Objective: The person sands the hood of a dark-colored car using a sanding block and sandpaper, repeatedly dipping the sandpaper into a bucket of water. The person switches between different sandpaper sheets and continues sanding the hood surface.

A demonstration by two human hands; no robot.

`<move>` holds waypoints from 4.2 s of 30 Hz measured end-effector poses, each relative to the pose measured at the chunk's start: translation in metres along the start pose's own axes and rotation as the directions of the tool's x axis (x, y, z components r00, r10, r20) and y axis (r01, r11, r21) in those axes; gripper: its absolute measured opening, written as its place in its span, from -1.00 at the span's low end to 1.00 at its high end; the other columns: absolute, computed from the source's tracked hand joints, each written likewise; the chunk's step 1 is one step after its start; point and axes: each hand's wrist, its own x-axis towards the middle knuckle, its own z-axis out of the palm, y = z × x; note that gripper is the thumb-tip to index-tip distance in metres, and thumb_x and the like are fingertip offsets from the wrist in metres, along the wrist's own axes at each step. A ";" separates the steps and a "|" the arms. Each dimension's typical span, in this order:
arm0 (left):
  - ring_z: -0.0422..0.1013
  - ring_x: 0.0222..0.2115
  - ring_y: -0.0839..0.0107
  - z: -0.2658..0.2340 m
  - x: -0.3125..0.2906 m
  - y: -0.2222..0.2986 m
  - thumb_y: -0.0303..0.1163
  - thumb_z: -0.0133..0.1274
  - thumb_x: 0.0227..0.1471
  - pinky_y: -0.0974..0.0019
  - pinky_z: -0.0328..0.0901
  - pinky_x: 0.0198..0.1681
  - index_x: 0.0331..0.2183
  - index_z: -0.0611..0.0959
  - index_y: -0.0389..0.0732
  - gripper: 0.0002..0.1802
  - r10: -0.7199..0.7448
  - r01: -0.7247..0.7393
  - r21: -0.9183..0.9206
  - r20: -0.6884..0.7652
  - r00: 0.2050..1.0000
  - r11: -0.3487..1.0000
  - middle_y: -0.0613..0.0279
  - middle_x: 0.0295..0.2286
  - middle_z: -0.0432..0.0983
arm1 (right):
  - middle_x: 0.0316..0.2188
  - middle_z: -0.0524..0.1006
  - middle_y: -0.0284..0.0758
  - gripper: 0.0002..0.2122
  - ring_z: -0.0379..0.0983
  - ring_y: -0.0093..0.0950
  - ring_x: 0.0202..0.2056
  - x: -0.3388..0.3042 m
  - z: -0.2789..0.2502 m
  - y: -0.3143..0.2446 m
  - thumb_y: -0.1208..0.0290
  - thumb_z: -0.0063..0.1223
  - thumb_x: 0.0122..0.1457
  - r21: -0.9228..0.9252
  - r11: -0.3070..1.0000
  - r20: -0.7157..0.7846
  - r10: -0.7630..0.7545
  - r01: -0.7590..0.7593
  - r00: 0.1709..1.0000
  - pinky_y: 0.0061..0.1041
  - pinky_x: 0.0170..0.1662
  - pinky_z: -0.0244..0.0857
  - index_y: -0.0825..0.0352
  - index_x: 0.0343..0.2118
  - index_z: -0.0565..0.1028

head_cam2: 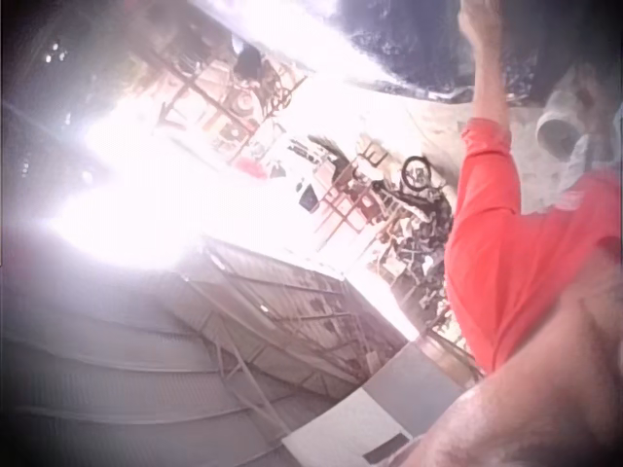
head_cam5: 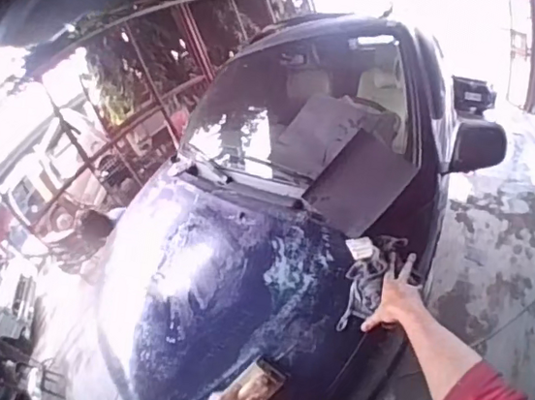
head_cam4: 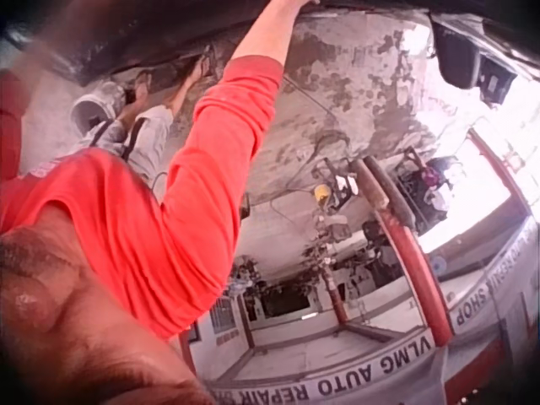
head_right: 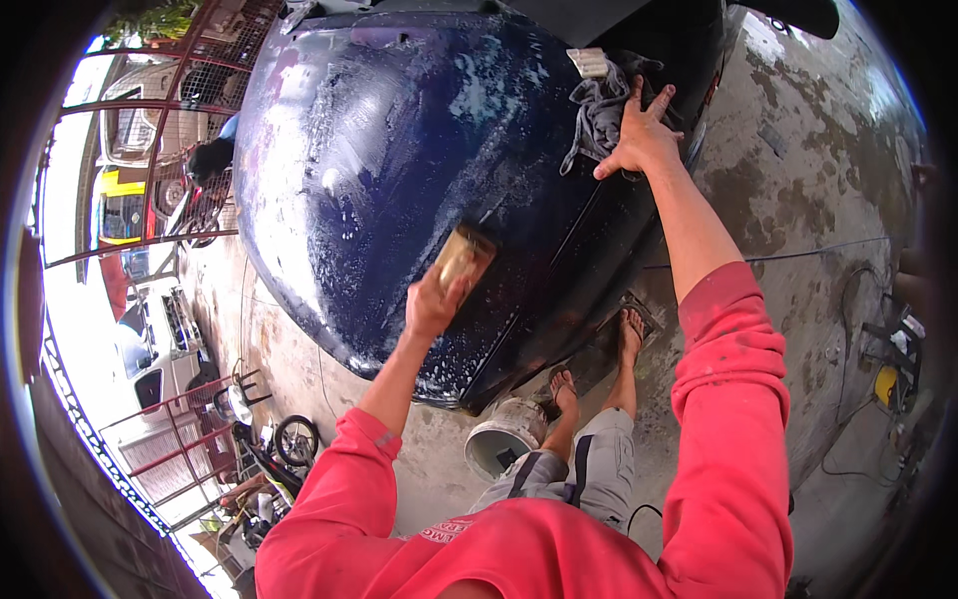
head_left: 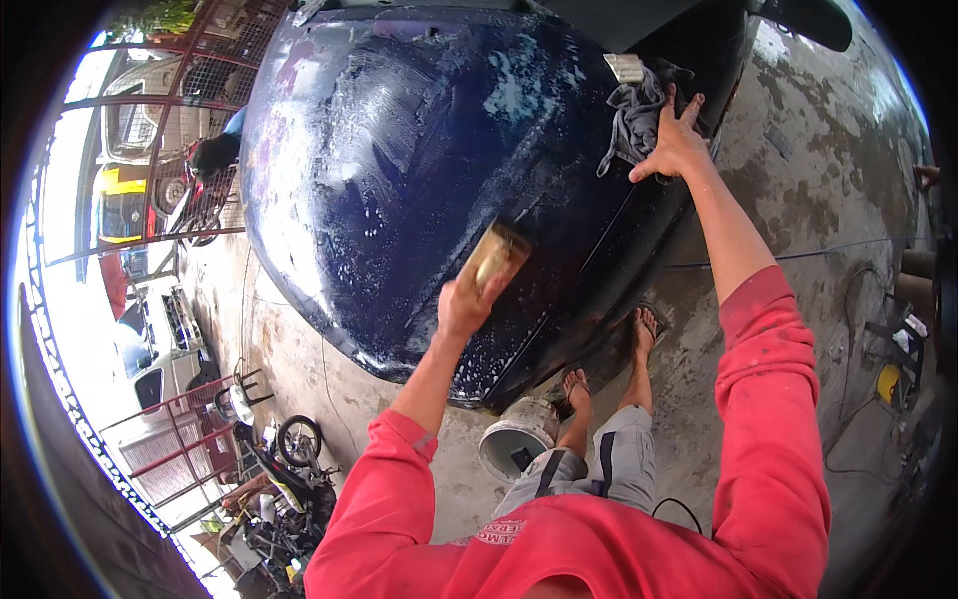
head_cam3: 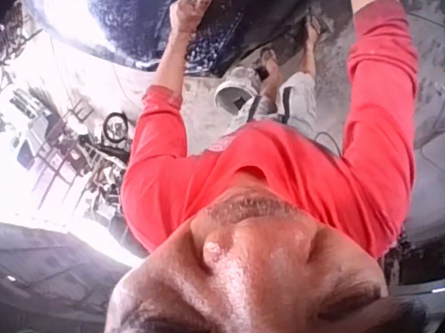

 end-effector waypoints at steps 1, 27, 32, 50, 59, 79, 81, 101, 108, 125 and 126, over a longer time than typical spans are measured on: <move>0.69 -0.22 -0.22 0.004 0.040 0.013 0.11 0.25 0.28 -0.12 0.60 -0.16 0.16 0.68 -0.14 -0.37 0.126 -0.128 -0.014 -0.065 0.990 0.992 -0.19 -0.25 0.75 | 0.50 -0.61 0.44 0.76 -0.09 0.25 0.55 0.001 0.001 0.001 -0.17 0.80 -0.45 0.014 1.000 0.003 0.000 0.000 1.000 0.45 0.40 0.13 0.29 0.59 -0.50; 0.70 -0.23 -0.12 0.003 0.230 0.104 0.17 0.20 0.33 -0.07 0.54 -0.15 0.01 0.66 -0.28 -0.35 0.089 -0.101 -0.080 -0.145 0.985 0.992 -0.15 -0.25 0.74 | 0.55 -0.56 0.33 0.71 0.05 0.20 0.53 -0.006 0.009 0.007 -0.13 0.80 -0.42 0.071 0.997 -0.087 -0.018 0.024 0.996 0.46 0.45 0.06 0.14 0.62 -0.47; 0.45 -0.52 0.54 -0.013 0.165 0.091 0.10 0.16 0.41 0.30 0.44 -0.46 0.00 0.66 -0.23 -0.46 -0.202 0.182 -0.830 0.086 0.976 0.527 0.35 -0.49 0.50 | 0.55 -0.60 0.31 0.74 0.12 0.22 0.50 0.003 0.010 0.008 -0.15 0.80 -0.43 0.048 0.999 -0.062 0.012 -0.009 0.998 0.41 0.46 0.08 0.09 0.60 -0.55; 0.68 -0.17 0.02 0.107 -0.034 0.002 -0.17 -0.06 0.47 -0.02 0.66 -0.10 0.18 0.59 -0.31 -0.53 -0.530 -0.334 -0.804 -0.028 0.848 -0.491 -0.08 -0.02 0.67 | 0.53 -0.57 0.39 0.79 -0.64 0.14 0.60 0.030 0.024 0.028 -0.28 0.75 -0.47 -0.102 0.991 -0.052 -0.095 0.090 0.994 -0.03 0.56 0.06 0.25 0.58 -0.57; 0.57 -0.45 0.26 0.035 -0.037 0.016 0.16 -0.05 0.49 0.22 0.54 -0.36 0.02 0.70 -0.19 -0.41 -0.358 -0.088 -0.670 0.277 0.892 -0.737 0.14 -0.41 0.62 | 0.49 -0.56 0.50 0.81 -0.55 0.17 0.60 0.030 0.023 0.030 -0.30 0.76 -0.51 -0.057 0.996 -0.072 -0.074 0.070 0.995 -0.09 0.57 0.01 0.24 0.58 -0.57; 0.65 -0.31 -0.32 0.056 0.115 0.068 0.31 0.14 0.29 -0.23 0.52 -0.26 -0.21 0.69 -0.19 -0.34 0.085 -0.085 -0.010 -0.011 0.996 0.996 -0.28 -0.45 0.68 | 0.49 -0.57 0.50 0.78 -0.43 0.25 0.58 0.017 0.024 0.025 -0.32 0.74 -0.47 -0.036 0.995 -0.139 -0.102 0.098 0.985 0.07 0.51 0.11 0.20 0.59 -0.56; 0.66 -0.31 -0.28 0.053 0.069 0.058 0.27 0.17 0.28 -0.20 0.54 -0.25 -0.17 0.70 -0.18 -0.37 0.053 -0.053 0.013 0.006 0.999 0.999 -0.26 -0.39 0.71 | 0.50 -0.57 0.47 0.78 -0.31 0.25 0.57 0.011 0.020 0.020 -0.32 0.74 -0.47 -0.044 0.994 -0.149 -0.109 0.104 0.983 0.07 0.49 0.17 0.17 0.59 -0.58; 0.66 -0.34 -0.28 0.035 -0.009 0.031 0.16 0.25 0.26 -0.18 0.57 -0.31 -0.03 0.74 -0.16 -0.43 0.100 -0.102 0.025 0.042 0.994 0.995 -0.25 -0.39 0.71 | 0.55 -0.55 0.34 0.73 0.29 0.28 0.40 0.008 0.026 0.016 -0.17 0.78 -0.42 -0.019 1.000 -0.204 -0.028 0.024 0.979 0.37 0.41 0.18 0.05 0.60 -0.56; 0.66 -0.12 -0.24 0.009 0.198 0.082 0.44 0.11 0.21 -0.15 0.54 -0.03 -0.14 0.78 -0.19 -0.21 0.082 -0.083 0.127 0.013 0.997 0.988 -0.25 -0.26 0.74 | 0.52 -0.54 0.44 0.75 -0.05 0.21 0.55 0.014 0.023 0.021 -0.26 0.76 -0.45 0.000 0.999 -0.106 -0.046 0.047 0.993 0.37 0.41 0.19 0.15 0.61 -0.50; -0.13 0.58 0.09 0.083 -0.086 -0.031 0.18 -0.02 0.42 -0.12 -0.22 0.60 0.51 0.27 -0.19 -0.10 -0.045 0.107 0.253 -0.238 0.970 0.961 0.11 0.55 0.01 | 0.64 -0.46 0.01 0.67 -0.72 0.20 0.58 0.039 0.020 0.043 -0.25 0.74 -0.34 -0.143 0.972 -0.089 -0.202 0.189 0.975 -0.08 0.63 -0.28 0.46 0.58 -0.39; -0.17 0.59 0.10 0.095 -0.110 -0.044 0.21 -0.06 0.43 -0.10 -0.26 0.60 0.53 0.22 -0.18 -0.07 -0.105 0.167 0.258 -0.237 0.966 0.952 0.09 0.56 -0.02 | 0.64 -0.45 0.02 0.66 -0.71 0.17 0.59 0.040 0.018 0.044 -0.24 0.74 -0.32 -0.162 0.972 -0.072 -0.183 0.170 0.980 -0.10 0.63 -0.28 0.46 0.59 -0.38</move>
